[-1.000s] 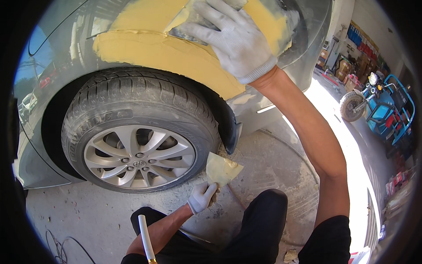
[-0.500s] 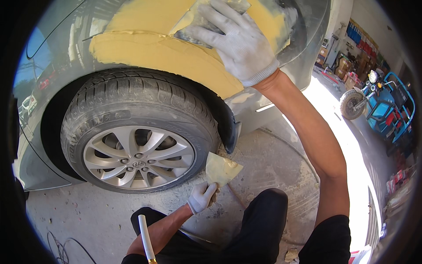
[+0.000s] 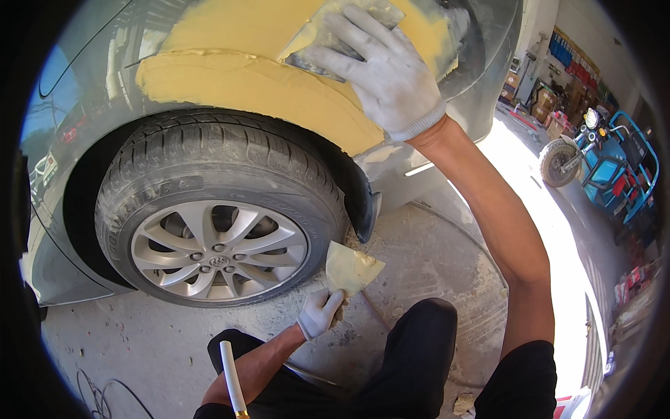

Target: The person applies yellow body filler to the rear driver-side fender of a silver car using two putty knives. They spread the filler over the wheel arch area, smoothing it across the surface.

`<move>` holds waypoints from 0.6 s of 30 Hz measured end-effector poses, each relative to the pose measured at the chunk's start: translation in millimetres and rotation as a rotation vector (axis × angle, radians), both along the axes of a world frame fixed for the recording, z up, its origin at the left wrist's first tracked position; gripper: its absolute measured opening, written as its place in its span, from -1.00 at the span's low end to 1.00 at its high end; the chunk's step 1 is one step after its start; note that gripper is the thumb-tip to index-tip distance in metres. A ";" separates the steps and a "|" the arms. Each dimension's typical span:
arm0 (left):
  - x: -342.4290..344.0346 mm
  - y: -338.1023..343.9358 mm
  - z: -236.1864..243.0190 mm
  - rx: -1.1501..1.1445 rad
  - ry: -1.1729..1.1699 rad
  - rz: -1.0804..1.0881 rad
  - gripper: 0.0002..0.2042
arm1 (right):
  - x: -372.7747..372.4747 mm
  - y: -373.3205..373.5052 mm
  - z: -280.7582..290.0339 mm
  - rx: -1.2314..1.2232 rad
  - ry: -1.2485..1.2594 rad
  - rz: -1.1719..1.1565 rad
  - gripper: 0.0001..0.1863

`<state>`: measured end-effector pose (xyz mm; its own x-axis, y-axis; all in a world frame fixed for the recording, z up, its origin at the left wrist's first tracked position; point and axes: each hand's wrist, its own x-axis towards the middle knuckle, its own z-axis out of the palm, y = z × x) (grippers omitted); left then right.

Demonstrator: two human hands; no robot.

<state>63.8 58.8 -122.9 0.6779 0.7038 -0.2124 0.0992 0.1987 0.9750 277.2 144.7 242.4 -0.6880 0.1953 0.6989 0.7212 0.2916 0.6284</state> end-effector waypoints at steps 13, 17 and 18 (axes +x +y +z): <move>0.6 0.5 1.5 0.010 0.041 0.012 -0.53 | 19.8 4.2 -13.8 0.002 0.033 0.006 -0.37; -0.2 1.1 0.2 0.017 0.047 0.007 -0.53 | 21.8 3.7 -17.1 -0.005 0.046 -0.002 -0.38; -0.4 1.4 -0.6 0.018 0.051 0.005 -0.53 | 21.8 3.3 -17.7 -0.005 0.049 0.000 -0.38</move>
<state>63.3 60.2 -123.5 0.6630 0.7111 -0.2339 0.1483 0.1815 0.9721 299.0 148.0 224.7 -0.6533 0.1993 0.7304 0.7508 0.2946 0.5912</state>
